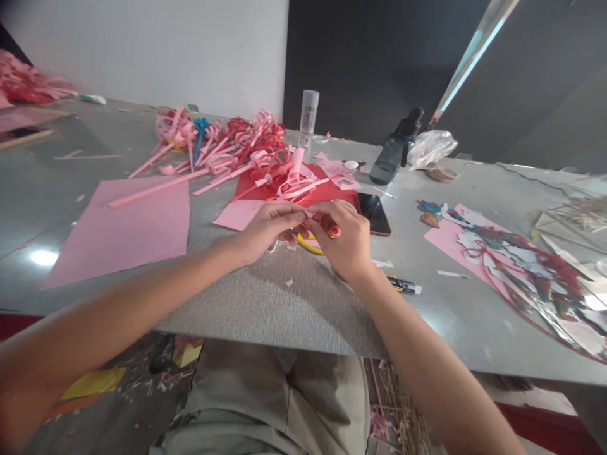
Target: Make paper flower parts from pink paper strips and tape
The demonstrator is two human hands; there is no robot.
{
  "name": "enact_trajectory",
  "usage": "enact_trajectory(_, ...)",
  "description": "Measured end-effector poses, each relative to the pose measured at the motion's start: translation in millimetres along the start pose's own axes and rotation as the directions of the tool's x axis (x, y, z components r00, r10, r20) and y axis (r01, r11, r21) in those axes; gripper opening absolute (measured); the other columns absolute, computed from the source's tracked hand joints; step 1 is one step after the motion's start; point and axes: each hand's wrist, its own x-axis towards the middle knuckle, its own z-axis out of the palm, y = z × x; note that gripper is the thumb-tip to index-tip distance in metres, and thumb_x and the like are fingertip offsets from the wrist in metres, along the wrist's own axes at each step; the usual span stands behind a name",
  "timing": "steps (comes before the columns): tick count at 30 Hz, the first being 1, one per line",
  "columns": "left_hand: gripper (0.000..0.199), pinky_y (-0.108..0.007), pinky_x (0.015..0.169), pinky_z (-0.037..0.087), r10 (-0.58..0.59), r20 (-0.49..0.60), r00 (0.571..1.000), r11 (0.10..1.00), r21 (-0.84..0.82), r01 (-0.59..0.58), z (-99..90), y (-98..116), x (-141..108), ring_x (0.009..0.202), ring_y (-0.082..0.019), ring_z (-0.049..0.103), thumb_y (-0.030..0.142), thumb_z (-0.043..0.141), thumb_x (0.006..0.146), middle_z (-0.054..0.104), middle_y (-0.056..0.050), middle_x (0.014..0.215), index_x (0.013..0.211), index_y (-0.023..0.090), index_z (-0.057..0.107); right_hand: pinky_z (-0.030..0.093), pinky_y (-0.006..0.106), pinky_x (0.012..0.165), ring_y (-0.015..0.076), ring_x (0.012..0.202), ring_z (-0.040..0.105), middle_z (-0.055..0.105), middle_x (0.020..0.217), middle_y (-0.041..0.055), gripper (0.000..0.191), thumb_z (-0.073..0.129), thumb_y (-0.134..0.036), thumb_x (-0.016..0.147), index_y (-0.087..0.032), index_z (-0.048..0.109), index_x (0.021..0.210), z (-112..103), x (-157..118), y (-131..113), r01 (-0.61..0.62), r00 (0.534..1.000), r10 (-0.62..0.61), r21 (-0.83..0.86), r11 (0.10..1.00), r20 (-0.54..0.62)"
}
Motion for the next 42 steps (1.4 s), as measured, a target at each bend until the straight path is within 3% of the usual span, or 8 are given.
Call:
enact_trajectory(11, 0.036, -0.019, 0.054, 0.051, 0.085, -0.065, 0.994, 0.996, -0.034, -0.088, -0.9, 0.8, -0.5, 0.076, -0.013, 0.069, 0.043, 0.085, 0.077, 0.068, -0.003, 0.087, 0.096, 0.017, 0.070, 0.059, 0.032, 0.070, 0.0151, 0.079, 0.070, 0.077, 0.093, 0.0013, 0.019, 0.063, -0.014, 0.092, -0.025, 0.075, 0.102, 0.2, -0.9, -0.4, 0.113, 0.993, -0.110, 0.048, 0.992, -0.050)
enact_trajectory(18, 0.033, -0.018, 0.054, 0.050, 0.135, -0.067, 0.989, 0.990, -0.034, -0.137, -0.2, 2.2, -1.8, 0.069, -0.009, 0.063, 0.037, 0.088, 0.074, 0.067, -0.001, 0.085, 0.090, 0.016, 0.069, 0.058, 0.026, 0.065, 0.0133, 0.077, 0.071, 0.076, 0.091, -0.0001, 0.010, 0.072, -0.020, 0.088, -0.024, 0.075, 0.096, 3.2, -0.5, -6.1, -0.081, 0.990, 0.106, 0.231, 0.970, -0.097)
enact_trajectory(24, 0.028, -0.019, 0.057, 0.051, 0.091, -0.088, 0.992, 0.994, -0.051, -0.096, 0.2, 4.0, -3.4, 0.072, -0.011, 0.066, 0.032, 0.082, 0.078, 0.071, -0.003, 0.084, 0.098, 0.015, 0.073, 0.057, 0.027, 0.064, 0.0126, 0.072, 0.069, 0.073, 0.085, -0.0008, 0.008, 0.079, -0.024, 0.082, -0.022, 0.073, 0.087, 6.0, 3.7, -5.5, -0.180, 0.976, 0.211, 0.336, 0.924, -0.057)
enact_trajectory(33, 0.019, -0.018, 0.059, 0.049, 0.007, -0.099, 0.995, 0.985, -0.172, -0.024, -3.5, 1.2, 0.5, 0.069, -0.009, 0.066, 0.028, 0.083, 0.079, 0.069, -0.001, 0.079, 0.091, 0.016, 0.075, 0.055, 0.028, 0.064, 0.0129, 0.073, 0.067, 0.072, 0.083, -0.0012, 0.004, 0.075, -0.021, 0.084, -0.022, 0.072, 0.085, 6.6, 2.1, 0.7, -0.161, 0.979, 0.184, 0.223, 0.961, -0.083)
enact_trajectory(42, 0.017, -0.018, 0.062, 0.051, -0.007, -0.058, 0.998, 0.973, -0.231, -0.006, -5.9, -0.1, 1.4, 0.074, -0.010, 0.069, 0.027, 0.083, 0.080, 0.070, -0.001, 0.082, 0.091, 0.017, 0.076, 0.055, 0.029, 0.065, 0.0129, 0.072, 0.065, 0.071, 0.084, -0.0003, 0.005, 0.069, -0.017, 0.088, -0.022, 0.072, 0.088, 4.3, 0.6, -0.6, -0.050, 0.996, 0.054, 0.068, 0.996, -0.068)
